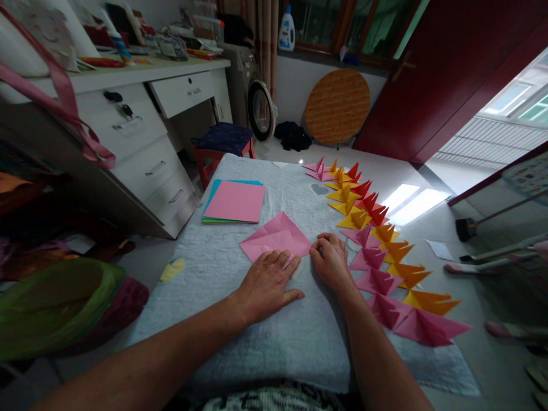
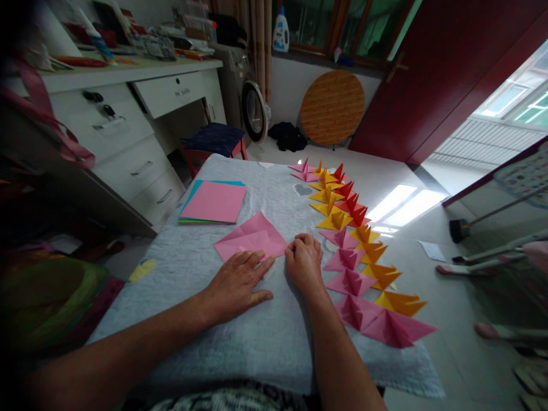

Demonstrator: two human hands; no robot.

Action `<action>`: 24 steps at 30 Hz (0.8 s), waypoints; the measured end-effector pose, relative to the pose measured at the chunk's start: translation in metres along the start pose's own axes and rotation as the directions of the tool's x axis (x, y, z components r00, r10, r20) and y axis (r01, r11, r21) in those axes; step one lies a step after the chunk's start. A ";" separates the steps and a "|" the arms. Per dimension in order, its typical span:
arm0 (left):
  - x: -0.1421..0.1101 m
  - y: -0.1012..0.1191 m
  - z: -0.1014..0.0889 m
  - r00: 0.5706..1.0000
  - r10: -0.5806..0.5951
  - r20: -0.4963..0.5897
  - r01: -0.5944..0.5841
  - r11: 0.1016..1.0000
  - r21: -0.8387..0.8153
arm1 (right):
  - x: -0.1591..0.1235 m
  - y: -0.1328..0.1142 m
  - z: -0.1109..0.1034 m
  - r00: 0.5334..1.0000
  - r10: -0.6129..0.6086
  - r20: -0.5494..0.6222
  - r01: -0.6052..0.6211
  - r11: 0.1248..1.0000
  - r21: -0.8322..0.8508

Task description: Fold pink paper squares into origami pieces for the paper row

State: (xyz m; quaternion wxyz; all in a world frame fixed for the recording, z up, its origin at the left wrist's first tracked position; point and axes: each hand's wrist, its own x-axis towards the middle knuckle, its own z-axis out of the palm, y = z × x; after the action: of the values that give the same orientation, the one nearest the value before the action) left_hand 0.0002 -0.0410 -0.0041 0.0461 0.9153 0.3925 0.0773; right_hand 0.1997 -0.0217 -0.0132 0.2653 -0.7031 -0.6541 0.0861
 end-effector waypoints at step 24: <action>0.001 0.001 -0.002 1.000 -0.011 0.009 0.011 1.000 -0.008 | -0.001 0.016 -0.002 0.996 0.005 -0.086 0.006 0.993 0.119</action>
State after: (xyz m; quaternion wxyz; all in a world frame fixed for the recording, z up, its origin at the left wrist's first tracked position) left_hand 0.0015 -0.0407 -0.0020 0.0521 0.9133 0.3969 0.0744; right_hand 0.2144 -0.0231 -0.0192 0.3347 -0.6890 -0.6359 0.0942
